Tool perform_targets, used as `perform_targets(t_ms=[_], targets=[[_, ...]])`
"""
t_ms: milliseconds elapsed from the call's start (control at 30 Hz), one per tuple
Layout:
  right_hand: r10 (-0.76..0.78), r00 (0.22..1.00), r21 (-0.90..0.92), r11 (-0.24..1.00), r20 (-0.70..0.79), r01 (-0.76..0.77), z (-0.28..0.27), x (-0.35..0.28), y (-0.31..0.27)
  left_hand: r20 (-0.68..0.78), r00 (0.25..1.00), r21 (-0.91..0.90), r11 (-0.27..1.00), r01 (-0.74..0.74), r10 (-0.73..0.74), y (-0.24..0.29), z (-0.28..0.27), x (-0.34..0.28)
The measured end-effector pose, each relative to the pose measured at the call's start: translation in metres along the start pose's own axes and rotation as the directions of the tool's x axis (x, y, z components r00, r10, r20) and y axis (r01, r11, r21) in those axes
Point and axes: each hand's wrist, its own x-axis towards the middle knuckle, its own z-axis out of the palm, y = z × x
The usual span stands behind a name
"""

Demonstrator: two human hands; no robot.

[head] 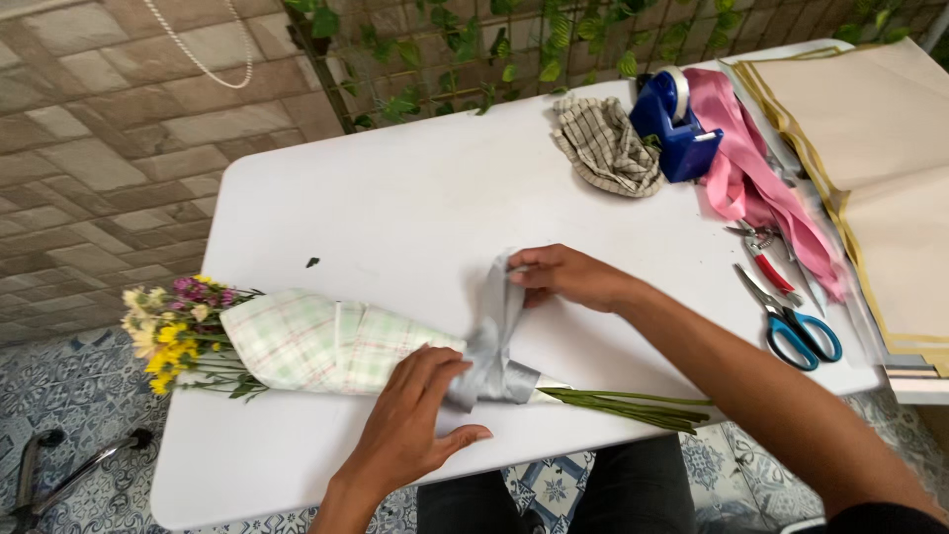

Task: The person wraps a bouquet of flowers in paper and secures it with a ribbon by hand.

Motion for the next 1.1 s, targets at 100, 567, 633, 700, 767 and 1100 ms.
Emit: perform_targets(t_ms=[100, 567, 633, 700, 767, 1100], targets=[[-0.021, 0.997, -0.189, 0.982, -0.068, 0.008, 0.027, -0.023, -0.025, -0.019, 0.991, 0.002, 0.991, 0.131, -0.131, 0.004, 0.006, 0.010], [-0.086, 0.969, -0.263, 0.964, -0.233, 0.022, 0.044, -0.033, -0.006, -0.022, 0.728, -0.511, 0.634, 0.580, -0.685, -0.001, 0.021, 0.057], [-0.125, 0.952, -0.232, 0.971, -0.279, 0.060, 0.053, -0.036, 0.005, -0.126, 0.735, -0.689, 0.592, 0.419, -0.666, -0.001, 0.020, 0.054], [-0.232, 0.902, -0.298, 0.947, -0.364, 0.124, 0.069, -0.046, 0.000, -0.170, 0.790, -0.763, 0.586, 0.273, -0.589, 0.001, 0.016, 0.053], [-0.287, 0.864, -0.318, 0.935, -0.414, 0.158, 0.077, -0.053, -0.005, -0.191, 0.804, -0.776, 0.588, 0.228, -0.564, 0.011, 0.007, 0.055], [-0.601, 0.634, -0.288, 0.795, -0.486, 0.533, 0.078, -0.050, 0.015, -0.263, 0.902, -0.725, 0.687, 0.048, -0.341, 0.030, -0.026, 0.070]])
